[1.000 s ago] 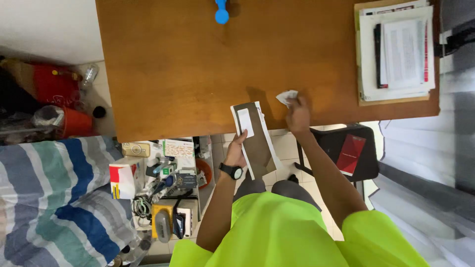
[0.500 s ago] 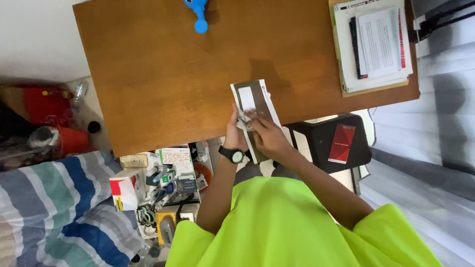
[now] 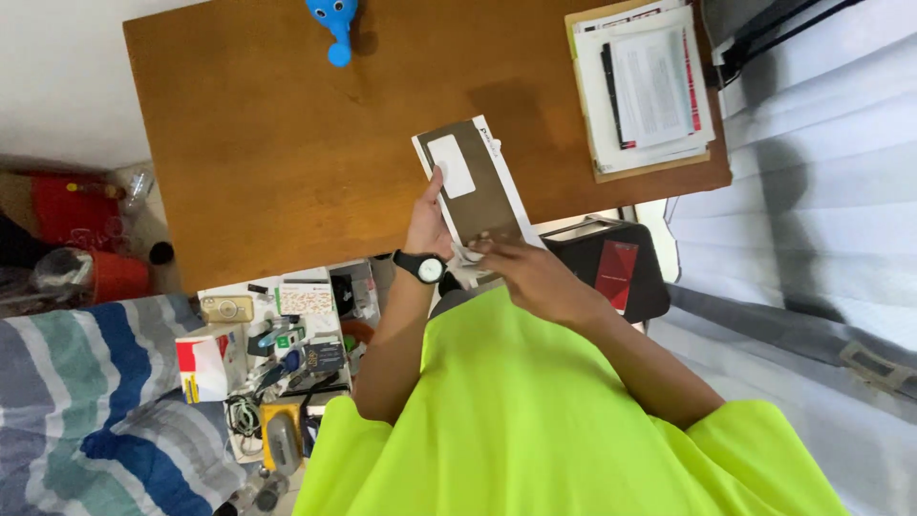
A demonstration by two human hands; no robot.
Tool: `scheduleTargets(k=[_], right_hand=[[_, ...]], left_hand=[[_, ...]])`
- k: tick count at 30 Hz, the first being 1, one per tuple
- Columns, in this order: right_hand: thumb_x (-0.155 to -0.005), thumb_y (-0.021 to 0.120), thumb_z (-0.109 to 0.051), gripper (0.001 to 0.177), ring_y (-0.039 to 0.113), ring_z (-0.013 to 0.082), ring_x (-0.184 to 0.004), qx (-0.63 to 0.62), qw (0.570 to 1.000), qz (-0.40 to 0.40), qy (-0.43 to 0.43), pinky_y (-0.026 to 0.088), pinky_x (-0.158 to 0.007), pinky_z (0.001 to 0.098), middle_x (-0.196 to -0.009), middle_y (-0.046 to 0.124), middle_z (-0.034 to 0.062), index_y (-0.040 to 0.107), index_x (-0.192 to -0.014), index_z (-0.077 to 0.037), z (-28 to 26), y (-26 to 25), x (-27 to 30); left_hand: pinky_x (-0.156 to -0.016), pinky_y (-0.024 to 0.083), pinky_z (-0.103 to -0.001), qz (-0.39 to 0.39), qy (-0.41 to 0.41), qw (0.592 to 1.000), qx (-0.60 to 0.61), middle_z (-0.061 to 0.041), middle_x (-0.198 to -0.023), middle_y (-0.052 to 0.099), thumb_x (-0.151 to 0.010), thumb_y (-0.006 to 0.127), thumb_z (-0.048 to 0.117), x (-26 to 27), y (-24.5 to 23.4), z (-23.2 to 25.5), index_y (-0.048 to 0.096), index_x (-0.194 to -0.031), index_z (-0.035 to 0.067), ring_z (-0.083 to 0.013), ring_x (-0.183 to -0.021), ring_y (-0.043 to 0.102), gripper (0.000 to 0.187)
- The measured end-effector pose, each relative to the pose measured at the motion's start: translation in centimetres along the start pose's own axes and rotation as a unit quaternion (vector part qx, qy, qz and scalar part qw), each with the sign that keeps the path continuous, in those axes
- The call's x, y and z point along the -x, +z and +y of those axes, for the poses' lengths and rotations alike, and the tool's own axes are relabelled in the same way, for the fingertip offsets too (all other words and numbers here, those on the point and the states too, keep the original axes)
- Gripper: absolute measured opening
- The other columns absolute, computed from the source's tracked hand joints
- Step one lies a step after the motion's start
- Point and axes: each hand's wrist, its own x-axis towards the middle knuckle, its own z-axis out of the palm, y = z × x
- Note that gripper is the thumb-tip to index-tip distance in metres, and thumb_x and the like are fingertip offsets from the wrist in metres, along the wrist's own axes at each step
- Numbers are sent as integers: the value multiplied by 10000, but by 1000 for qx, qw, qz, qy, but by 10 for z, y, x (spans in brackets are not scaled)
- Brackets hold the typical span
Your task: The person wipes the covers of several notebooks and papers with a white cloth, then stacks them on a desk. The items include plaid-covered notebooks and white papers. The person handles each item one at a time, wiping both sides before placing it on the stack.
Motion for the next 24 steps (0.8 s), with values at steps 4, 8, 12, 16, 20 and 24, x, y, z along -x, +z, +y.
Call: scheduleTargets(k=[4, 8, 12, 16, 20, 24], right_hand=[[-872, 551, 79, 407, 625, 477, -1164, 5, 994, 102, 46, 562, -876, 535, -1274, 641, 191, 651, -1225, -96, 53, 5, 2], [-917, 571, 171, 436, 544, 529, -1279, -17, 957, 288, 30, 530, -982, 582, -1369, 609, 252, 631, -1298, -32, 78, 14, -17], [-833, 573, 110, 406, 623, 468, -1216, -75, 977, 200, 6, 553, -973, 552, -1287, 655, 197, 693, -1174, -75, 29, 21, 12], [-876, 516, 110, 506, 611, 420, -1264, -90, 987, 134, -26, 530, -1012, 527, -1322, 671, 140, 707, -1256, -165, 24, 23, 33], [-911, 498, 63, 455, 595, 373, -1299, 0, 983, 176, -41, 524, -1048, 494, -1323, 653, 120, 691, -1266, -147, 55, 21, 14], [-910, 543, 21, 463, 617, 356, -1265, 11, 967, 253, -5, 534, -1021, 463, -1336, 636, 109, 686, -1306, -172, 91, 25, -22]], left_hand=[[-1009, 547, -505, -110, -76, 991, -19, -181, -1192, 729, -940, 692, 516, -45, -28, -25, 736, -1199, 61, -328, -1085, 718, 526], [-1063, 496, -508, -122, -133, 981, -67, -135, -1203, 727, -925, 707, 546, -26, 2, -43, 750, -1200, 103, -316, -1147, 685, 523], [-1214, 185, -670, -79, 20, 979, -188, -198, -1671, 203, -930, 642, 641, -21, 14, -43, 291, -1620, 135, -446, -1535, 171, 925], [-920, 600, -450, -51, 16, 996, -75, -165, -1133, 735, -938, 670, 532, 3, 34, -11, 694, -1249, 51, -318, -1032, 727, 573], [-664, 639, -407, -87, -54, 991, -84, -123, -824, 743, -857, 742, 563, -18, 2, -22, 760, -995, 43, -284, -744, 740, 539], [-779, 629, -388, -115, -71, 989, -63, -89, -917, 781, -937, 688, 453, -6, 10, -35, 775, -993, 68, -233, -835, 761, 399]])
